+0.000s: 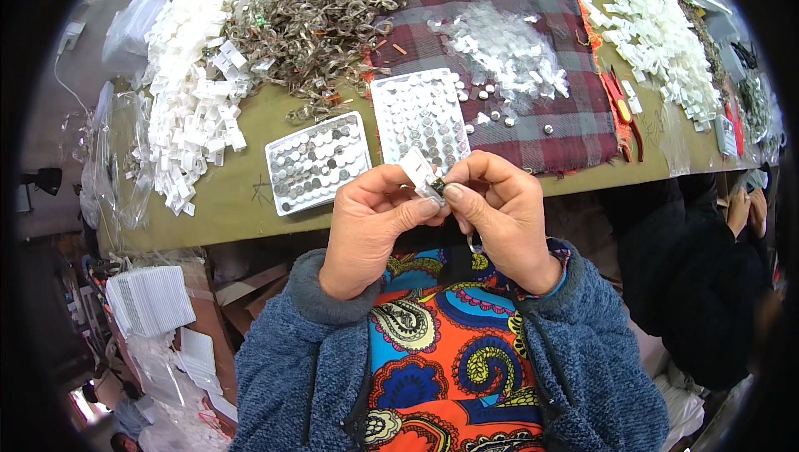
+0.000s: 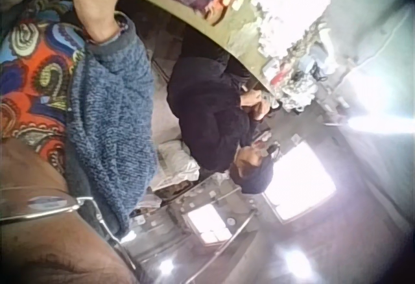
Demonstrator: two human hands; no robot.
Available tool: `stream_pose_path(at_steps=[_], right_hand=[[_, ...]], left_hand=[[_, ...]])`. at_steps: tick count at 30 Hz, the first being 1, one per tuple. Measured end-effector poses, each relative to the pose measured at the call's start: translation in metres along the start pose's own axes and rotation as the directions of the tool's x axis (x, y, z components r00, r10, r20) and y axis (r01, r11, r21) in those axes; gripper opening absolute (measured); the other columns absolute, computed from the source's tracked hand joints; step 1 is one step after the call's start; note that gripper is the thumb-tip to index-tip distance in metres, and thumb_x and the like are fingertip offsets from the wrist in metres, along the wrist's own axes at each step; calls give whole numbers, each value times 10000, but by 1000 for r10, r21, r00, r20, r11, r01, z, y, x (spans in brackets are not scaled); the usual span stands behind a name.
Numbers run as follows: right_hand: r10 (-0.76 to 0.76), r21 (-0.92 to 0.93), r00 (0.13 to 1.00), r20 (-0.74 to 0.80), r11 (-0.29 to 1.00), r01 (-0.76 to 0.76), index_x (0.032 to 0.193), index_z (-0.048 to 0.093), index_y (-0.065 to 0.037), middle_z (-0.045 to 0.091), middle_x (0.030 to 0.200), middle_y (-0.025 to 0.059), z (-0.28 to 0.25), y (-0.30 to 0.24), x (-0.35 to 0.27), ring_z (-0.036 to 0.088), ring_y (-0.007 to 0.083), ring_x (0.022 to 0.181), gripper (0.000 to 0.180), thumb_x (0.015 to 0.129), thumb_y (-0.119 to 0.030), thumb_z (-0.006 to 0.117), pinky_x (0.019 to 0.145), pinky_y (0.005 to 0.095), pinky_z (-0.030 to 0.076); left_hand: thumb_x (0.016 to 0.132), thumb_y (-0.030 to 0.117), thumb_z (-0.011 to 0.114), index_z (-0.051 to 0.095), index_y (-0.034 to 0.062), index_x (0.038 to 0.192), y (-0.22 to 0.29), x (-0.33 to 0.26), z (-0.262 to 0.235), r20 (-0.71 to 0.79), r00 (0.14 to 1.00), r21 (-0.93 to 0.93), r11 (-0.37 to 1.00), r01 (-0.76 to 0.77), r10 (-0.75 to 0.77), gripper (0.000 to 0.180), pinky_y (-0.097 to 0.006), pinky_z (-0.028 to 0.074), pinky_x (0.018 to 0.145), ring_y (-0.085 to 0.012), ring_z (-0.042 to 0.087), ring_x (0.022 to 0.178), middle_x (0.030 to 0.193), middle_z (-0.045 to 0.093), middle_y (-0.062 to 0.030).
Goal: The person repeatedly picks small white plastic housings and round metallic components from a cluttered table, inserts the metal piece into the housing, and places the assembled unit into a tray. The person handles items one at a time and continues the cycle throughout the clip.
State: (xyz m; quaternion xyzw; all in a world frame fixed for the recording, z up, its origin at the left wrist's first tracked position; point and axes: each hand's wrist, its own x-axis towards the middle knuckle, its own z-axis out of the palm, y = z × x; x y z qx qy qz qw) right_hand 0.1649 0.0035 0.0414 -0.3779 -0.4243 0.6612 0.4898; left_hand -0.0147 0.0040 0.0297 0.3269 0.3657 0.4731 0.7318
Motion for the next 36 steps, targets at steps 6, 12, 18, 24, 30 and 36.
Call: stream_pose_path(at_steps=[6,12,18,24,30,36], right_hand=[[79,-24,997,20,997,-79,1032,613,23,636,852,13,-7,-1,2,520,28,668,118,955,-65,629,563,186,404],[183,64,974,133,979,-192,987,606,-1,603,816,-2,-18,-9,8,499,39,636,125,940,-106,656,549,193,389],[56,-266,997,59,963,-38,953,615,46,636,845,29,-6,-9,6,609,86,782,65,924,-12,615,701,238,496],[195,109,975,106,972,-207,1000,618,31,626,844,23,-11,-12,8,533,48,667,81,943,-25,628,572,198,420],[167,57,985,36,984,-169,1021,626,21,616,792,0,-13,-8,5,487,25,599,111,941,-51,655,510,188,378],[69,-69,997,35,995,-67,996,648,17,635,818,4,-8,-4,6,529,30,630,95,934,-53,664,540,184,421]], left_hand=[[949,49,638,614,-38,1207,-1,1,-1,62,998,-118,993,9,-2,274,-321,625,800,-200,708,930,1047,706,-123],[960,75,631,618,-45,1197,-2,1,-6,95,995,-113,994,10,1,265,-322,619,794,-209,708,913,1049,705,-134],[938,25,660,640,-48,1099,-7,1,-7,14,1000,62,998,-23,22,177,-300,596,781,-190,708,870,970,717,-141],[942,5,643,638,-54,1077,-5,0,-4,-11,1000,-33,999,-18,17,147,-304,599,784,-187,706,869,976,714,-135],[938,-26,632,629,-62,1111,-5,-9,4,-61,931,180,921,-346,361,177,-322,580,866,-206,677,1004,1123,679,-181],[939,-22,637,621,-66,1141,-9,-12,4,74,901,274,860,-431,428,207,-333,559,916,-219,654,1077,1218,652,-205]])
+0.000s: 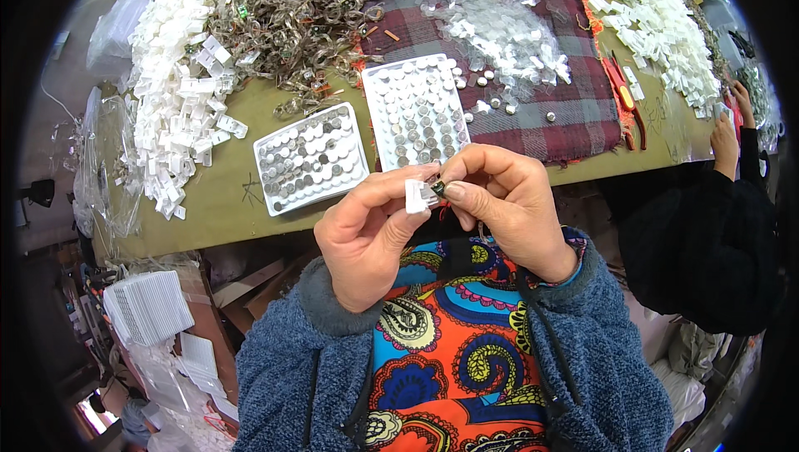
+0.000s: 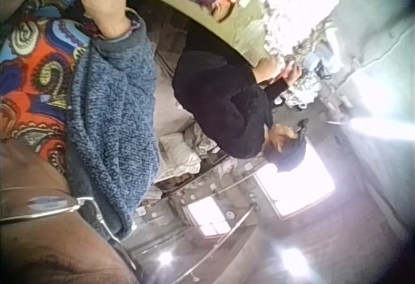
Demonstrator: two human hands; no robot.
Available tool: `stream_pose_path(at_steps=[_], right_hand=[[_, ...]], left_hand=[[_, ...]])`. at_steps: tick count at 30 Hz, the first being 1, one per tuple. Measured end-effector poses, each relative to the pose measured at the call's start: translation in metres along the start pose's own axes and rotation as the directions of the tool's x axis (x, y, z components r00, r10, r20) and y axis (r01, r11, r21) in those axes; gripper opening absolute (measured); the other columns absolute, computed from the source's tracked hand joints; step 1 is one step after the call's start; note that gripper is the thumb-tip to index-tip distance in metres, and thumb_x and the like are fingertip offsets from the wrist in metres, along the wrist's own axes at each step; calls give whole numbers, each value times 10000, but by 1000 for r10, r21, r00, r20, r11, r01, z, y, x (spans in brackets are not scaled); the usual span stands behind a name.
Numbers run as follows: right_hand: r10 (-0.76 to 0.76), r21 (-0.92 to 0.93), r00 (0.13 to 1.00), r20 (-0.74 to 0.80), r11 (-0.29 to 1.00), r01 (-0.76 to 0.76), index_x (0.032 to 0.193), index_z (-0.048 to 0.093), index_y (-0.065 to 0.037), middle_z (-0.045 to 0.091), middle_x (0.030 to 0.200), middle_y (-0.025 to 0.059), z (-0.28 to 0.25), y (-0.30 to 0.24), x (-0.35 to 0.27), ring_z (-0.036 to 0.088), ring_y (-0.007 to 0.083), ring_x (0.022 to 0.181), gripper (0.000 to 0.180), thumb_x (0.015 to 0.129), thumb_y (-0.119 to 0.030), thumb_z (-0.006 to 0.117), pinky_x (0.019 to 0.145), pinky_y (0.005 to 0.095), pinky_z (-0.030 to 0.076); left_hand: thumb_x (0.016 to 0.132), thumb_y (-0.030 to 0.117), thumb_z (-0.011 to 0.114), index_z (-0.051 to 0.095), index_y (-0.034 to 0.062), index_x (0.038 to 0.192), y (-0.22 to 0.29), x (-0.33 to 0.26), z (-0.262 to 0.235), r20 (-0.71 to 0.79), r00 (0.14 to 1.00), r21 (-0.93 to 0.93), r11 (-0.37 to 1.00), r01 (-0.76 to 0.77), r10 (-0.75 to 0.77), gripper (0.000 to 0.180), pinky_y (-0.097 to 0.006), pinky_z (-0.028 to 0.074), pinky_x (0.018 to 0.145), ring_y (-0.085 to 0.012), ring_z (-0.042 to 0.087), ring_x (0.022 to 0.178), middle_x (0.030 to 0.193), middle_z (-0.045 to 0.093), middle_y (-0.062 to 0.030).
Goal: The person repeatedly picks small white plastic housings and round metallic components from a cluttered table, inserts the metal piece into the housing, and places the assembled unit into a tray. The person handles items one at a time and continues the cycle throughout the clip.
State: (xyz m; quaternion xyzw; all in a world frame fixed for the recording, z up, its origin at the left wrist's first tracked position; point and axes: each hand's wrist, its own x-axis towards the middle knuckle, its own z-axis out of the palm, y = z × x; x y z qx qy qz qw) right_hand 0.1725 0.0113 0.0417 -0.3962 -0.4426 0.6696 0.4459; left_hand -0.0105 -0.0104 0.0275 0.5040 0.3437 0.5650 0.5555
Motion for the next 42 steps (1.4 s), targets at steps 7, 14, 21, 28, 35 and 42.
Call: stream_pose_path(at_steps=[7,14,21,28,35,42], right_hand=[[-72,104,997,-22,992,74,1002,634,28,644,878,14,0,0,-3,572,49,732,78,942,-22,632,644,205,475],[-2,-68,1000,-21,998,0,995,630,41,648,876,15,7,5,3,579,55,794,94,937,-33,628,705,221,485],[185,142,975,120,969,-201,967,624,29,640,852,8,-5,-2,6,569,55,773,83,925,-43,629,671,224,456],[37,-324,996,82,946,-8,994,586,5,590,842,8,-2,-5,3,453,33,652,137,959,-118,635,574,188,358],[107,138,990,89,983,-119,991,590,-6,581,829,-8,-10,0,5,455,33,661,108,954,-102,623,573,197,367],[21,-101,999,37,995,-18,994,605,18,589,845,-8,-2,1,-1,520,39,706,90,964,-66,612,623,199,432]], left_hand=[[972,72,629,611,-64,1172,-11,6,1,-22,971,-327,920,217,-237,242,-326,600,829,-199,703,923,1126,686,-157],[961,67,644,614,-57,1152,-14,5,-1,-8,951,-395,875,281,-309,230,-326,607,813,-195,704,892,1045,700,-140],[956,50,646,612,-50,1127,-13,7,-5,53,935,-419,842,340,-351,201,-323,605,812,-187,704,884,1018,702,-130],[962,25,627,604,-46,1141,-15,6,-5,20,929,-346,869,353,-370,194,-327,600,820,-182,700,895,1018,704,-119],[944,10,644,590,-56,1134,-6,0,-1,-143,989,-61,997,41,-49,208,-321,574,855,-200,674,987,1211,632,-199],[953,6,634,612,-71,1137,-5,-4,-3,6,999,-28,999,45,-45,201,-310,551,865,-191,673,979,1182,667,-188]])
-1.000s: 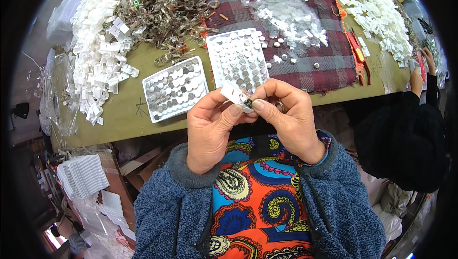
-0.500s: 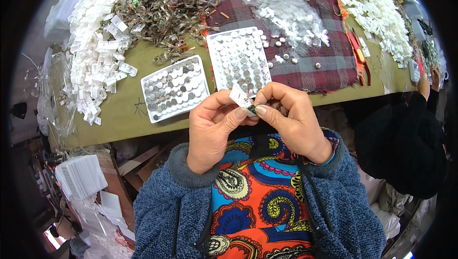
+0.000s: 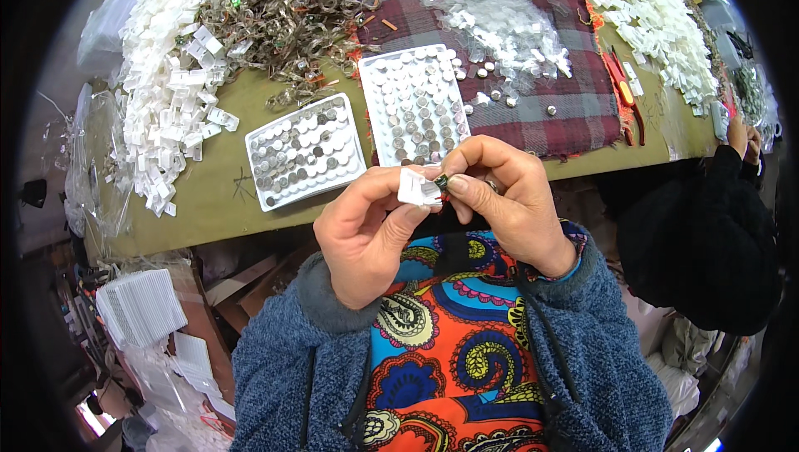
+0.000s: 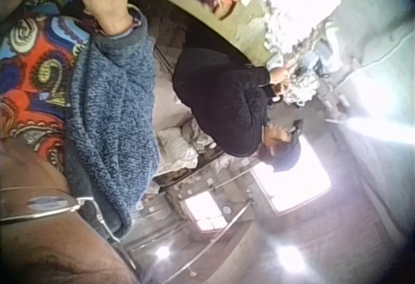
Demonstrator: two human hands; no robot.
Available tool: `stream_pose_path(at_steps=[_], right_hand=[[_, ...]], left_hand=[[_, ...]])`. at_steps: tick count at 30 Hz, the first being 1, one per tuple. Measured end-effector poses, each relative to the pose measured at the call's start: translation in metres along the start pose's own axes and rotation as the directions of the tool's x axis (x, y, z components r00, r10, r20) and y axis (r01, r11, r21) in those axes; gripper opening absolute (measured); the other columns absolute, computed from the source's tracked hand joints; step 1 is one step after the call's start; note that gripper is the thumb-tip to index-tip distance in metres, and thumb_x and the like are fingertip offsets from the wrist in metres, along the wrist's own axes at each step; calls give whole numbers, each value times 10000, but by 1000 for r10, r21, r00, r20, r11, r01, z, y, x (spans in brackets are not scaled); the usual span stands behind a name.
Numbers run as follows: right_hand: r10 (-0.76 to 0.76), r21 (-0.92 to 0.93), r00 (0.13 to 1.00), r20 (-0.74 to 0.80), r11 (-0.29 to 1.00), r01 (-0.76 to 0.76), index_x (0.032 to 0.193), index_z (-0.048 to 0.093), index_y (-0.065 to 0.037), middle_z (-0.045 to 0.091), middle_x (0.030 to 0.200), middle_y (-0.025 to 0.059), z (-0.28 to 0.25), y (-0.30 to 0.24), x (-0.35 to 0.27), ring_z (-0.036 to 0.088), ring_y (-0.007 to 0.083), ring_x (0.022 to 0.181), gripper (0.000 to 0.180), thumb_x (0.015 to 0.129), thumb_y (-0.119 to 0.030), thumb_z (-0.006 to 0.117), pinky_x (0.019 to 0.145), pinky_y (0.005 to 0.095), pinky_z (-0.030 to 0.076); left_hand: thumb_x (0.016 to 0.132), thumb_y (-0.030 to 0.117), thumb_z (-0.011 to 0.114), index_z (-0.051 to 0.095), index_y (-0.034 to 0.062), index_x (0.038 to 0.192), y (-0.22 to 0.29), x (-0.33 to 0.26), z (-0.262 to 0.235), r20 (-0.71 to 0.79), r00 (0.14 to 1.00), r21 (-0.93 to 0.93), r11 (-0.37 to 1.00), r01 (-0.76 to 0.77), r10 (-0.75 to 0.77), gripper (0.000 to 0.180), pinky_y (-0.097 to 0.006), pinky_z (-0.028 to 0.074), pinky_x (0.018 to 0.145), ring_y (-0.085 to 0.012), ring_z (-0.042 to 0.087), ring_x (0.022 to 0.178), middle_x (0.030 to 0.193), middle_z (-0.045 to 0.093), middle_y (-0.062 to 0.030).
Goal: The person repeatedly picks small white plastic housings and round metallic components from a cluttered table, inserts the metal piece into the housing, and places the assembled unit into a tray. The person handles items one at a time and continues the cycle throughout the clip.
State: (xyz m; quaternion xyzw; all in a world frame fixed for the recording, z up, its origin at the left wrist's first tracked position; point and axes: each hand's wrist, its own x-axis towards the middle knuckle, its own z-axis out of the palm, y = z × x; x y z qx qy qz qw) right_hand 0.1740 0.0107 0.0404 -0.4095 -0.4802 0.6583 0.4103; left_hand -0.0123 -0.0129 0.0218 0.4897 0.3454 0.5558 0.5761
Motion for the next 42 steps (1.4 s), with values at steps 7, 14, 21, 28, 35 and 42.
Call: stream_pose_path(at_steps=[7,14,21,28,35,42], right_hand=[[-76,80,996,-41,994,79,1018,588,21,573,808,-7,9,-3,-3,483,31,617,111,973,-76,620,523,189,392],[-31,-31,999,25,999,32,955,630,54,651,859,45,10,0,5,603,83,800,74,924,-12,618,710,250,498],[258,185,954,153,941,-284,954,620,39,649,820,32,-6,-10,12,593,78,773,81,932,-39,615,689,247,484],[50,-77,998,49,996,-46,924,630,36,649,806,28,3,-1,8,586,77,770,75,926,-36,612,677,254,478],[-365,-532,931,15,785,316,944,656,35,626,865,103,7,0,5,636,184,732,119,852,-18,709,657,290,509],[-691,-752,694,203,344,563,967,656,43,595,859,132,16,14,8,649,279,737,279,704,-1,733,608,354,531]], left_hand=[[963,22,626,598,-68,1182,-10,3,-2,-34,988,-286,949,135,-151,239,-311,578,847,-176,682,929,1124,689,-146],[946,21,650,601,-51,1183,-13,3,-6,2,982,-357,917,179,-191,252,-317,588,832,-184,689,910,1070,691,-128],[942,34,660,611,-34,1138,-13,7,-10,61,949,-398,864,308,-310,214,-326,601,808,-184,693,899,1036,692,-115],[939,32,664,614,-29,1119,-14,8,-6,20,950,-364,883,297,-312,197,-325,601,820,-178,693,901,1018,692,-99],[944,1,640,596,-40,1123,-13,10,-5,12,942,-489,820,298,-335,189,-346,605,830,-192,698,925,1063,691,-129],[953,-10,620,599,-43,1107,-14,12,-5,54,941,-566,766,304,-333,159,-340,590,871,-200,685,973,1076,688,-137]])
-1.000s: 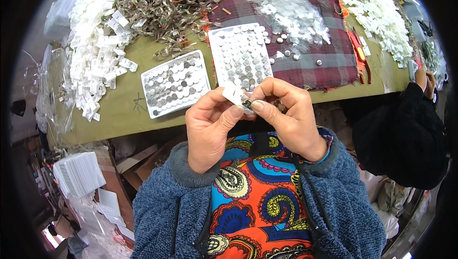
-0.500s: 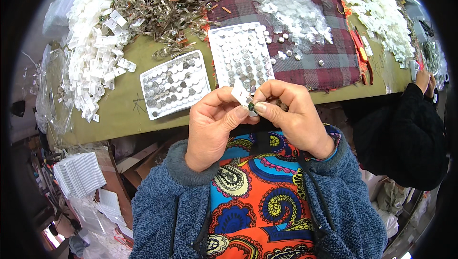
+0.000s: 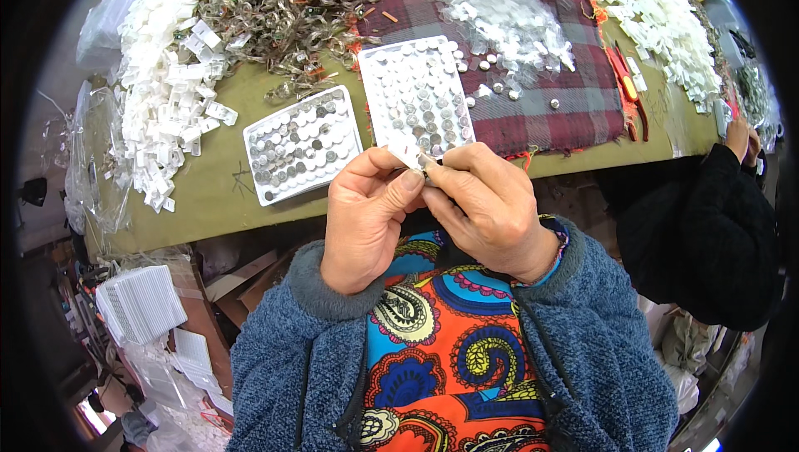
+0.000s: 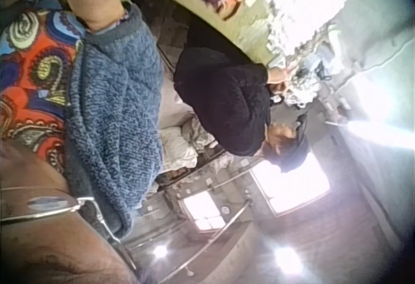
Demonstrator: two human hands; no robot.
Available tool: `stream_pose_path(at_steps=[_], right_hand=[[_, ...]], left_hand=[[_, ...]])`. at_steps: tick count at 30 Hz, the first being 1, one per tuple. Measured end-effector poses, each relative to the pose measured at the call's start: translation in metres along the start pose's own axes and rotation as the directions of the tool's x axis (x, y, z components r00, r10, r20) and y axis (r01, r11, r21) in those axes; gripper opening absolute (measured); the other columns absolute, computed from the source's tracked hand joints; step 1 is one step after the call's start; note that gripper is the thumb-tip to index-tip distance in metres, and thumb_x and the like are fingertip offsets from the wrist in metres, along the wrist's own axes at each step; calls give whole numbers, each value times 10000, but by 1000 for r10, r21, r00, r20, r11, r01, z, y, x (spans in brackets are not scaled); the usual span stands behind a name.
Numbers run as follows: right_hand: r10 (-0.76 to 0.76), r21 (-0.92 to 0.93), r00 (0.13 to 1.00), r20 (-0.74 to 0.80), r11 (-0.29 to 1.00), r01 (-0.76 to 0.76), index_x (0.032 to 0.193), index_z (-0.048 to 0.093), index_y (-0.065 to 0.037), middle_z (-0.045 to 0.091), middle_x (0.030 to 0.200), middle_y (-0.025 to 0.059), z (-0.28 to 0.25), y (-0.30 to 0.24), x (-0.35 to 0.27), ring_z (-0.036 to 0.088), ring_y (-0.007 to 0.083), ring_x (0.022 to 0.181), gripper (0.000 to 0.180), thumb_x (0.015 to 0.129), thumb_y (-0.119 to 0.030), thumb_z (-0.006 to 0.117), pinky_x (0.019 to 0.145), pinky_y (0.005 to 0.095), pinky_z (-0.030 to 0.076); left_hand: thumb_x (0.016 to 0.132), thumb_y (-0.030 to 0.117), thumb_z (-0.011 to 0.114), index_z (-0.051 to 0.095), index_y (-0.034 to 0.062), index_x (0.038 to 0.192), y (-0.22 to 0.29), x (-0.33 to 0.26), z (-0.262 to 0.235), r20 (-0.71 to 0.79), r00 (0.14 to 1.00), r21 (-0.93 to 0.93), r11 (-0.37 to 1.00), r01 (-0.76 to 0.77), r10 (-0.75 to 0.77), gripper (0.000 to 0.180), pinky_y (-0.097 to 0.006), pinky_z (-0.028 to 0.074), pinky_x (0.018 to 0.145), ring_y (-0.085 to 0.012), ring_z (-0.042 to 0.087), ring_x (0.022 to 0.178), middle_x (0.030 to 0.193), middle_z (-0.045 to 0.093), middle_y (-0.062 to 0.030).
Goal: The person repeatedly picks small white plastic housings and round metallic components from a cluttered table, inserts the metal piece into the housing, and places the assembled unit into a tray. The person handles items one at a time and continues the cycle throughout the clip.
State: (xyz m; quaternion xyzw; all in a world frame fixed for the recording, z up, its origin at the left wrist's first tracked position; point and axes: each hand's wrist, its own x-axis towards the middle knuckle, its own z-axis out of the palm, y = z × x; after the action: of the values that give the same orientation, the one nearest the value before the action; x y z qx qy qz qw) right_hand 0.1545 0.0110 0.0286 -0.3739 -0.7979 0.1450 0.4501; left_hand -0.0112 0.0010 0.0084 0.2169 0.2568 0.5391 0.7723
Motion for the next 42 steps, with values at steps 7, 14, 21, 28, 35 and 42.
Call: stream_pose_path(at_steps=[7,14,21,28,35,42], right_hand=[[-84,38,996,-8,996,84,992,653,53,609,894,142,-6,5,-3,646,290,736,295,707,12,717,621,357,536],[215,166,976,-41,964,-206,1029,658,17,603,961,138,-16,-9,-8,640,270,763,261,782,50,739,663,336,546],[-108,38,992,-71,993,111,1020,656,53,609,1005,169,-6,7,-12,619,279,741,298,730,13,714,631,357,523],[117,225,993,13,967,-117,1057,647,46,612,966,145,-10,6,-9,609,247,722,205,851,51,643,622,316,505],[391,451,910,134,794,-408,987,632,32,589,893,92,-12,-3,-4,572,121,677,126,869,63,605,607,255,468],[483,430,859,166,749,-504,849,569,24,537,801,52,-9,-13,-6,533,65,647,84,824,81,626,525,217,431]], left_hand=[[910,-50,667,626,-54,1100,-2,-8,13,-4,981,368,912,-179,195,194,-298,567,862,-154,666,956,1058,694,-111],[901,45,724,628,-21,1024,-4,-2,12,-24,971,319,922,-218,238,169,-230,528,654,-113,633,744,961,701,-99],[927,49,691,596,-10,1036,-5,-2,10,-38,994,155,983,-99,106,157,-233,481,527,-112,583,625,914,686,-102],[929,18,673,573,-21,1062,0,1,6,-14,972,232,946,-225,234,171,-250,527,549,-134,616,657,967,670,-132],[905,-17,685,561,-22,1073,-2,0,6,158,907,451,789,-417,389,209,-254,576,621,-150,661,762,1068,611,-145],[919,9,675,543,-30,1083,-4,-5,7,225,887,490,740,-461,403,214,-281,586,650,-164,659,778,1083,605,-162]])
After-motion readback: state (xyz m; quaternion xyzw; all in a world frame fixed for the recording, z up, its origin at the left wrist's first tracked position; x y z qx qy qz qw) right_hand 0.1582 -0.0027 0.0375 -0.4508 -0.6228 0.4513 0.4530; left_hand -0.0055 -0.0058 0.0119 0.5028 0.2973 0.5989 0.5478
